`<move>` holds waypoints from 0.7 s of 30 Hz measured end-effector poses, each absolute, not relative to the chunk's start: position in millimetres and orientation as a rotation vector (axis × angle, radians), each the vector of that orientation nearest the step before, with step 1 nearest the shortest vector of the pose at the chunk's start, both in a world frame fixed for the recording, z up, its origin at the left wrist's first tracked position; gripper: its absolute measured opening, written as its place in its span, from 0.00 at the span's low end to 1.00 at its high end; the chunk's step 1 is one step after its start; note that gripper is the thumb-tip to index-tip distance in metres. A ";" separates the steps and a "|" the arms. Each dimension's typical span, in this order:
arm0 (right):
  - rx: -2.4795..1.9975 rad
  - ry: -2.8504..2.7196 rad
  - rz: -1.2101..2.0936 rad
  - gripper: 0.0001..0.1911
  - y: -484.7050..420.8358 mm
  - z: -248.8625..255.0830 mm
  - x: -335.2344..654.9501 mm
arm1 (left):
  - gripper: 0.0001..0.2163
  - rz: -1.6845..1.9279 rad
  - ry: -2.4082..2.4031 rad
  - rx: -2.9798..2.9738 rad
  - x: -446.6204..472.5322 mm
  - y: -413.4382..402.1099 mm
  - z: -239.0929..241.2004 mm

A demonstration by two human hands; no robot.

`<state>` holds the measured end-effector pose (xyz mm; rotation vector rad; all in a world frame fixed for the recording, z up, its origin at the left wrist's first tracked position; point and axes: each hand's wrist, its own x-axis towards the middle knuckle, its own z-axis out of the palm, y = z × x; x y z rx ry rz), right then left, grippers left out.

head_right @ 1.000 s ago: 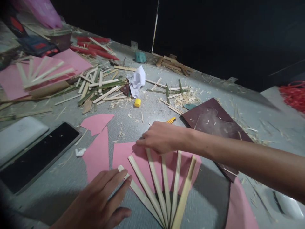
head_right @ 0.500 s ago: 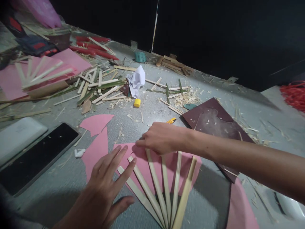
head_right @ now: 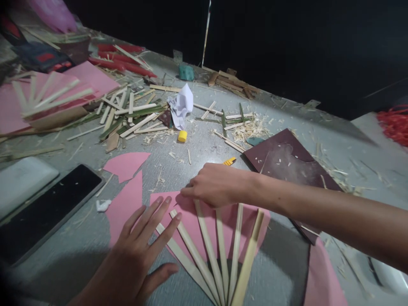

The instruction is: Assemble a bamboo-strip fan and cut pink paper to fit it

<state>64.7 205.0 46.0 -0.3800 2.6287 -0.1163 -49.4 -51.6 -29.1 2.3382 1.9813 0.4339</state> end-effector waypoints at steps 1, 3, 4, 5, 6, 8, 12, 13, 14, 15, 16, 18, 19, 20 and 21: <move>-0.378 2.635 -0.124 0.10 205.2 45.8 65.2 | 0.38 0.441 1.982 2.337 -49.2 -51.5 -29.0; -0.373 2.641 -0.135 0.10 205.5 45.2 65.8 | 0.37 0.451 1.984 2.332 -48.9 -51.7 -28.4; -0.371 2.641 -0.138 0.10 205.6 45.0 66.0 | 0.37 0.453 1.982 2.330 -48.8 -51.9 -28.2; -0.370 2.640 -0.138 0.09 205.7 44.8 66.2 | 0.37 0.455 1.980 2.327 -48.8 -51.9 -28.0; -0.369 2.640 -0.136 0.09 205.8 44.6 66.3 | 0.37 0.456 1.980 2.322 -48.8 -51.9 -27.9; -0.370 2.643 -0.132 0.10 206.1 44.1 66.8 | 0.36 0.458 1.983 2.307 -48.9 -51.5 -28.2; -0.374 2.644 -0.109 0.10 207.4 43.5 68.3 | 0.34 0.470 1.994 2.275 -48.1 -49.9 -29.2; -0.374 2.641 -0.104 0.11 207.8 43.5 68.7 | 0.34 0.471 1.992 2.276 -47.7 -49.5 -29.1; -0.374 2.637 -0.100 0.11 208.3 43.5 68.9 | 0.33 0.468 1.990 2.278 -47.4 -49.3 -28.8; -0.374 2.634 -0.097 0.10 208.8 43.6 69.1 | 0.33 0.464 1.989 2.284 -47.1 -49.1 -28.4; -0.377 2.633 -0.096 0.10 209.3 43.7 69.3 | 0.33 0.459 1.990 2.288 -47.0 -48.9 -27.9; -0.383 2.638 -0.094 0.09 210.1 43.6 69.6 | 0.34 0.459 1.995 2.301 -47.2 -48.7 -27.1; -0.385 2.643 -0.096 0.09 210.4 43.3 69.7 | 0.35 0.455 1.993 2.309 -47.4 -48.7 -27.0; -0.387 2.649 -0.098 0.09 210.6 43.0 70.0 | 0.36 0.451 1.992 2.316 -47.7 -48.8 -27.1; -0.388 2.653 -0.101 0.09 210.8 42.6 70.3 | 0.36 0.448 1.993 2.317 -48.0 -48.9 -27.4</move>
